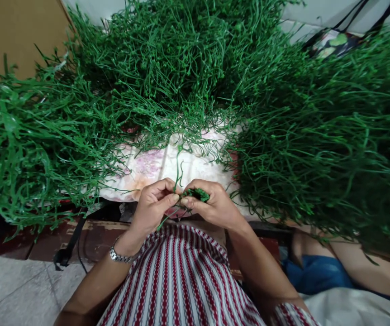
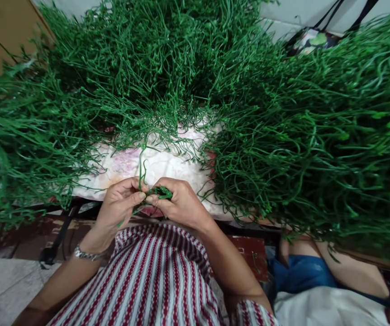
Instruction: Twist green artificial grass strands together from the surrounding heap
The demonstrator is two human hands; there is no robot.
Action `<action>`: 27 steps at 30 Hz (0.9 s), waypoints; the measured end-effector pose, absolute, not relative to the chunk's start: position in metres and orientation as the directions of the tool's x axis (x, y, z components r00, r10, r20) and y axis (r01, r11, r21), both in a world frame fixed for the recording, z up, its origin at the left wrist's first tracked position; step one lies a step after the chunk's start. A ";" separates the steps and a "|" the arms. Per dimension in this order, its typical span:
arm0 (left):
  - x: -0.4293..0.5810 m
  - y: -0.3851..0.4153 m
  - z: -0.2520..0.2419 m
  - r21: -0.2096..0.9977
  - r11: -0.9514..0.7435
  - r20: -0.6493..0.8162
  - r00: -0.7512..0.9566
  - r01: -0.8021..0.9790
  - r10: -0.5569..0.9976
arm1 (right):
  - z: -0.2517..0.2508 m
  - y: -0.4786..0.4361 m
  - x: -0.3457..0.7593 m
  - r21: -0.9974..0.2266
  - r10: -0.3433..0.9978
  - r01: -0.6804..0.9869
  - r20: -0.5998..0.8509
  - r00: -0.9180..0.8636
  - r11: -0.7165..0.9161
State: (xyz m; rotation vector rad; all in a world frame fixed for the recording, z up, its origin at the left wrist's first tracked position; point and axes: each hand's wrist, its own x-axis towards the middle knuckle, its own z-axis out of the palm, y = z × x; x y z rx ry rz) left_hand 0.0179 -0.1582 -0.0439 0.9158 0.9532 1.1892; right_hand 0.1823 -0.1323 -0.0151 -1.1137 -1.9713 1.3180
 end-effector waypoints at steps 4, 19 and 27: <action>0.020 -0.163 -0.041 0.986 0.105 -0.099 0.048 -0.130 0.994 | -0.021 -0.135 0.177 -0.951 0.883 0.272 0.002 -0.470 0.147; 0.010 -0.163 -0.034 0.983 0.179 -0.166 0.275 -0.025 0.947 | -0.024 -0.143 0.179 -0.991 0.816 0.137 -0.073 -0.574 0.008; 0.006 -0.158 -0.028 0.973 0.232 -0.209 0.359 -0.020 0.910 | -0.019 -0.132 0.185 -0.929 0.732 0.279 -0.013 -0.682 0.244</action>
